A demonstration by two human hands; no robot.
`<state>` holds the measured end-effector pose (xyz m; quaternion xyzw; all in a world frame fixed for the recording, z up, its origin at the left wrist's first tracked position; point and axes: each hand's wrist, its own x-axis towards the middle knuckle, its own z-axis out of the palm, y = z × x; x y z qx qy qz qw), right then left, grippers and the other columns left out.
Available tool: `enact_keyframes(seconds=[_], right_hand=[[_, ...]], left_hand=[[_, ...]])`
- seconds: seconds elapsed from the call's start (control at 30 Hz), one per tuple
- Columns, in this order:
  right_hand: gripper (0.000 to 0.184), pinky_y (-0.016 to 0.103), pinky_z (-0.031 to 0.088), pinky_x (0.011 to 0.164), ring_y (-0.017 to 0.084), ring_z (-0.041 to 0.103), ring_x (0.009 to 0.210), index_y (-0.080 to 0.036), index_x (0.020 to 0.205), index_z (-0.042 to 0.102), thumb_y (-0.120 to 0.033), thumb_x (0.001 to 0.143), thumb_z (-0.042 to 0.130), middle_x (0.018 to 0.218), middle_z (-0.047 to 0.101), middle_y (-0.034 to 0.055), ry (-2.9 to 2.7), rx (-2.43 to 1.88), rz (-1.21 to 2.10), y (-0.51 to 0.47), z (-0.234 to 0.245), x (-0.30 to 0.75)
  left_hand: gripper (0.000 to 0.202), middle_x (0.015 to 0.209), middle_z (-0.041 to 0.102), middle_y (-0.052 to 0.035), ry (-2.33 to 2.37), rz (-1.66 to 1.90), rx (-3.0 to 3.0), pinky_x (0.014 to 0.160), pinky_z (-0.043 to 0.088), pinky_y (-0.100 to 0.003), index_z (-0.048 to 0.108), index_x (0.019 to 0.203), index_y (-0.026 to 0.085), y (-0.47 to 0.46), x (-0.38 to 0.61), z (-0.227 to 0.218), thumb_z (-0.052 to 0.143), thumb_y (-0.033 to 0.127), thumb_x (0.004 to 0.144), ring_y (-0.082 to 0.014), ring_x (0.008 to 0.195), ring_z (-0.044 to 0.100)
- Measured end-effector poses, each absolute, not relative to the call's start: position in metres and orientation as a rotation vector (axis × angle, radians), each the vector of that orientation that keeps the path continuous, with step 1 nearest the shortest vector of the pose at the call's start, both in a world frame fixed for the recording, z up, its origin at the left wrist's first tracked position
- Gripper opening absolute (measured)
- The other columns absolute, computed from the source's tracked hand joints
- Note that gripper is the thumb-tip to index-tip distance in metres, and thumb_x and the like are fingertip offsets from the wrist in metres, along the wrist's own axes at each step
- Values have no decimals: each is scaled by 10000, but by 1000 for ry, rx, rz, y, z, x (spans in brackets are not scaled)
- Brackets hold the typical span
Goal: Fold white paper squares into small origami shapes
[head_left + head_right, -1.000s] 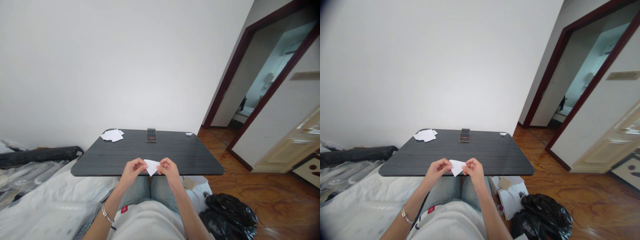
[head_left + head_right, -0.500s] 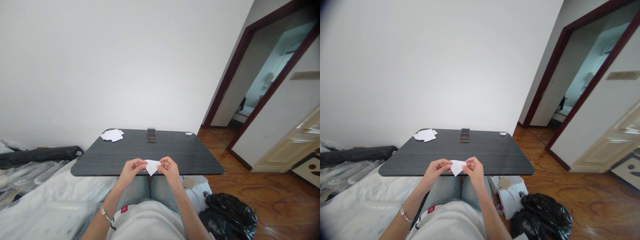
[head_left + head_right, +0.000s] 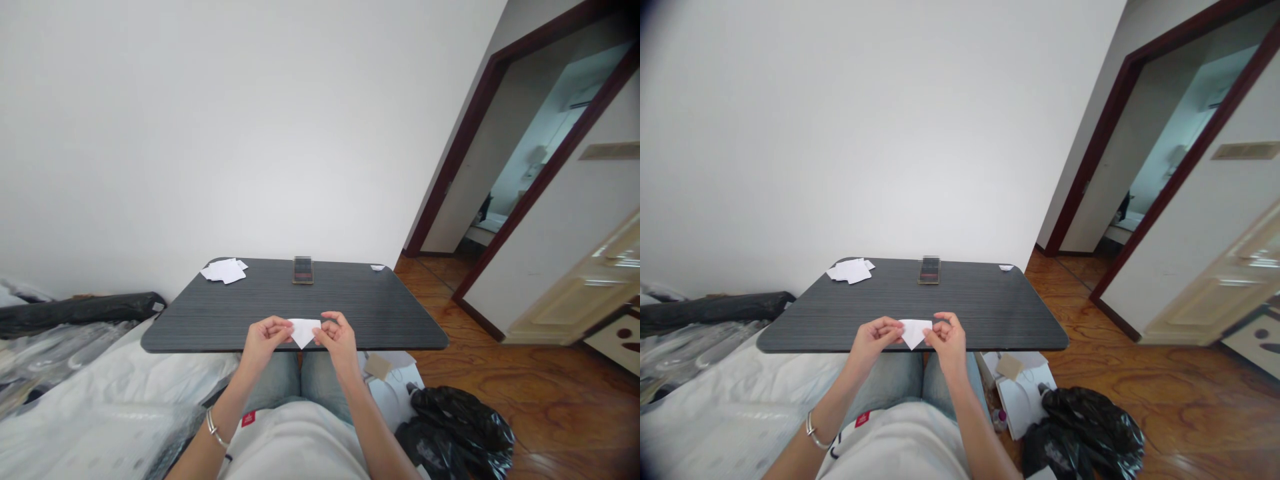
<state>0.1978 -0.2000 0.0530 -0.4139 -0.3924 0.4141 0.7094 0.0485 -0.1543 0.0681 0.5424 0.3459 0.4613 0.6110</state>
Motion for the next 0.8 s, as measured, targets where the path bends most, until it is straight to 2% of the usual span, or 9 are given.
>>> enact_keyframes(seconds=[0.1,0.23,0.47,0.8], right_hand=[[326,206,440,466,93,532,446,-159,858,531,-219,580,690,522,585,-46,-807,-911,992,-199,52,195],[189,213,448,479,103,551,463,-124,676,593,-258,582,687,547,632,13,-814,-962,1040,-199,48,194],[163,186,400,427,101,536,453,-135,563,586,-263,575,686,509,626,11,-818,-981,1033,-199,46,192],[181,171,300,369,71,442,396,-142,546,544,-271,613,651,478,589,-2,-839,-1027,924,-198,40,190]], left_hand=[[209,567,651,-1,805,1097,1257,552,494,-178,593,709,107,-156,48,71,695,220,566,-100,531,596],[240,556,644,13,798,1111,1268,554,489,-182,562,756,117,-157,49,71,685,221,579,-97,522,594],[326,529,600,50,761,1130,1327,571,480,-208,528,854,139,-156,50,68,684,212,577,-102,516,586],[269,513,533,58,800,1181,1376,488,430,-168,532,791,129,-158,54,66,677,212,580,-75,474,530]])
